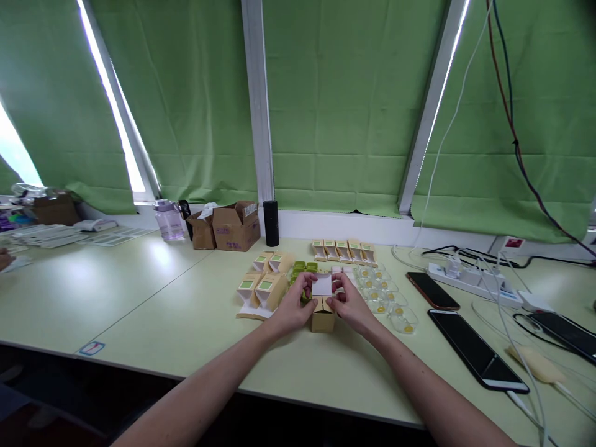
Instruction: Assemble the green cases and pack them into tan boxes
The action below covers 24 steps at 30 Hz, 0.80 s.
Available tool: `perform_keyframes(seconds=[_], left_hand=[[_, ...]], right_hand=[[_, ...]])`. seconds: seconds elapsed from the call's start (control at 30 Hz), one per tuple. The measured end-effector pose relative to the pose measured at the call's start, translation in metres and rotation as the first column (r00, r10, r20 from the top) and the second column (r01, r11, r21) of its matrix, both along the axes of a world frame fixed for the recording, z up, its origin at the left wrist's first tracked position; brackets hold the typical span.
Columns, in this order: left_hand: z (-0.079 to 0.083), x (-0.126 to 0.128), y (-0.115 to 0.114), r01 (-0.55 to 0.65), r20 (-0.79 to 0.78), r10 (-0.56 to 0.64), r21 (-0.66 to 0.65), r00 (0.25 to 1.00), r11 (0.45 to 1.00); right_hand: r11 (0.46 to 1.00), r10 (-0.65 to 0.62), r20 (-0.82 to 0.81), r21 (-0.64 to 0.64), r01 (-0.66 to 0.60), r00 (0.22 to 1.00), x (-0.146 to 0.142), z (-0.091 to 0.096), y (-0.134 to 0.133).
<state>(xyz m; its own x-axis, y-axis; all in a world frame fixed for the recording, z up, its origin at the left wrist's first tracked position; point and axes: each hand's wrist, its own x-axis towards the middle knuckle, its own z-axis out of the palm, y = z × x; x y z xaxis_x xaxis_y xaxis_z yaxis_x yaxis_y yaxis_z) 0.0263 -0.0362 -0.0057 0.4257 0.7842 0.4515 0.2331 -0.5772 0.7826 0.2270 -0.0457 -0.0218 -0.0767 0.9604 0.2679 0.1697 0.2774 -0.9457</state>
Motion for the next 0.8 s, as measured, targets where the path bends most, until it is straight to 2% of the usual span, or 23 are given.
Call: perform_keyframes(seconds=[0.6,0.8], left_hand=[[0.0044,0.0007,-0.0052,0.005,0.05,-0.005,-0.003,0.999,1.0],[0.0026,-0.0004,-0.0041,-0.003,0.039,0.002,0.023,0.999,1.0]], right_hand=[[0.999,-0.025,0.026,0.038,0.024,0.999,0.0013,-0.0038,0.0021],[0.997,-0.044,0.053,0.058,0.041,0.998,0.0012,0.0013,-0.0024]])
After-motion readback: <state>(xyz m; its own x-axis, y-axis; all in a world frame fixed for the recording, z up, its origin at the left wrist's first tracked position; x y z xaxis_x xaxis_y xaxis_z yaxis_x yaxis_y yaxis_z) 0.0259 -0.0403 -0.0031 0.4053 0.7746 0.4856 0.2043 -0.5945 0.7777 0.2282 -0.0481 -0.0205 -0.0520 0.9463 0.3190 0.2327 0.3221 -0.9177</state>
